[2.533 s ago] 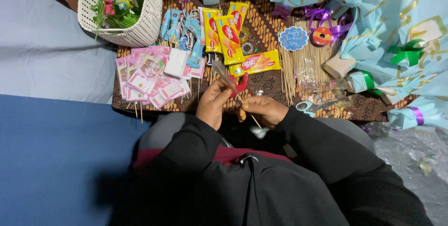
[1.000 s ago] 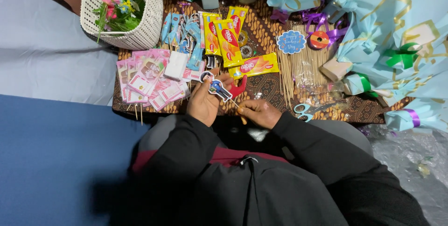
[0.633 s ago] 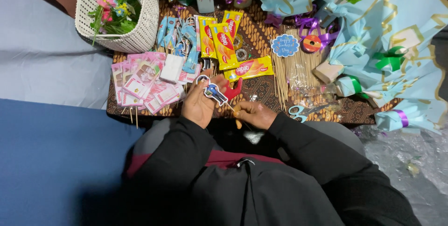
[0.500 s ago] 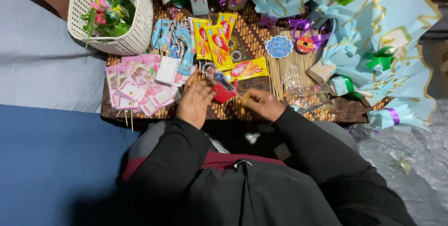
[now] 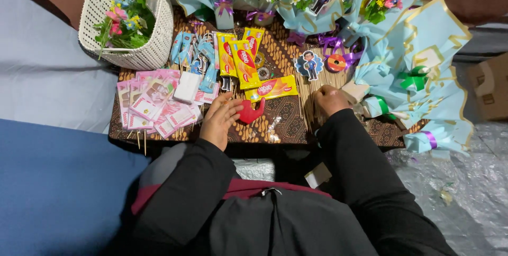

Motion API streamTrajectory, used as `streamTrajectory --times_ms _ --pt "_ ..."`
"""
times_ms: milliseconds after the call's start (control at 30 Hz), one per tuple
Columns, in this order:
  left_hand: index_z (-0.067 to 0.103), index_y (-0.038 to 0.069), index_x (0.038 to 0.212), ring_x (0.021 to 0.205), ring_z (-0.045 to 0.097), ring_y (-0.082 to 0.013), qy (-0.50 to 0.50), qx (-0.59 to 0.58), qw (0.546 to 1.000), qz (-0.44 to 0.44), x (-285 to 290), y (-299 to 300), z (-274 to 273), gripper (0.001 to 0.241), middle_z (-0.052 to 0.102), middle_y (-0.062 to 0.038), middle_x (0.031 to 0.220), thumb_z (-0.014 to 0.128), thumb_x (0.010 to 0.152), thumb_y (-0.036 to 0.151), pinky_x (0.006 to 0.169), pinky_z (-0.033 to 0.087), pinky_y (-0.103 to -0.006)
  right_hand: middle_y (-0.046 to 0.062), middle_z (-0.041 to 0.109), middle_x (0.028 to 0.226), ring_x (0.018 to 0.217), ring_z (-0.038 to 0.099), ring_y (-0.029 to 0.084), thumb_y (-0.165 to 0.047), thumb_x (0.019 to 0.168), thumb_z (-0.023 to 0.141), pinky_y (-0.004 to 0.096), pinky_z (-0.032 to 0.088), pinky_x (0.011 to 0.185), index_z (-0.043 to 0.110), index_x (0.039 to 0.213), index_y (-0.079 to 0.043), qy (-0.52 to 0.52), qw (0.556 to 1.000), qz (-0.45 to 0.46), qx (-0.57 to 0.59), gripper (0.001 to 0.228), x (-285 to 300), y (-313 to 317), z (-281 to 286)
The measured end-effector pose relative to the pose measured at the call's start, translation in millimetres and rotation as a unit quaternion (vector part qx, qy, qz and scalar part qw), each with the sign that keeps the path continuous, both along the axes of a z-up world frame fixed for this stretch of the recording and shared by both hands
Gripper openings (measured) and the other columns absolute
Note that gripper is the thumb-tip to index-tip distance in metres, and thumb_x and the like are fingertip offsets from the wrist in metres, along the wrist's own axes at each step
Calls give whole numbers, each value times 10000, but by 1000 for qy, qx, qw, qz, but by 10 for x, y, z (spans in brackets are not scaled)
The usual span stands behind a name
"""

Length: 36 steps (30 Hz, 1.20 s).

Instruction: Assembling a money bouquet by attaching banknotes to sticks and arranging them

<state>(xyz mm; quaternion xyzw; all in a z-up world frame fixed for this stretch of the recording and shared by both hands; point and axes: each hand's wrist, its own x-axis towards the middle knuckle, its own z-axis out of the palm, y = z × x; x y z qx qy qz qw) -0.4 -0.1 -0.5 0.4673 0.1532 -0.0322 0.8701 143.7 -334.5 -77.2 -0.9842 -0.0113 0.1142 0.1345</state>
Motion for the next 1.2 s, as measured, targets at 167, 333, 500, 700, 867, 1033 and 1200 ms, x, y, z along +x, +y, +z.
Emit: streamTrajectory --times_ms 167,333,500,700,867,1033,1200 --pt "463 110 1279 1088 569 -279 5 16 1000 -1 2 26 -44 376 577 -180 1183 469 920 224 915 414 -363 131 691 886 943 642 325 -480 854 434 431 498 801 640 994 -212 3 999 -20 -48 366 11 35 83" --pt "465 110 1271 1060 572 -263 7 25 1000 11 0 59 -63 356 582 -166 1167 465 927 200 901 417 -357 187 679 938 980 620 378 -432 859 439 468 478 824 625 1044 -150 24 999 -34 -9 385 25 35 -47" --pt "482 79 1233 1003 592 -238 -15 43 995 92 14 55 -120 314 597 -164 1105 463 933 168 859 444 -324 52 691 841 898 659 277 -494 866 409 419 493 790 558 990 -220 -16 998 -26 -56 336 -257 355 739" --pt "461 98 1225 1010 546 -187 -53 85 971 219 41 98 7 285 547 -115 1123 448 942 128 853 417 -269 157 670 856 866 644 356 -301 910 482 466 496 764 593 999 -107 -110 989 88 47 240 -363 546 594" --pt "442 118 1239 1035 512 -167 -56 103 962 246 19 114 94 294 518 -91 1153 446 946 135 864 393 -260 183 635 838 882 620 368 -233 872 552 448 496 791 610 957 -69 -169 960 195 109 194 -552 870 514" --pt "440 109 1243 1053 501 -170 -53 101 964 240 -27 126 85 302 505 -91 1168 448 942 135 871 383 -272 124 617 846 884 618 305 -238 832 633 380 508 791 612 940 -101 -296 901 286 136 176 -611 1021 138" --pt "444 100 1234 1056 493 -195 -49 96 967 232 -55 188 50 285 493 -105 1164 436 950 117 867 374 -297 126 580 990 1014 564 305 -277 847 634 394 474 856 593 1022 -97 -284 900 295 149 254 -607 1223 277"
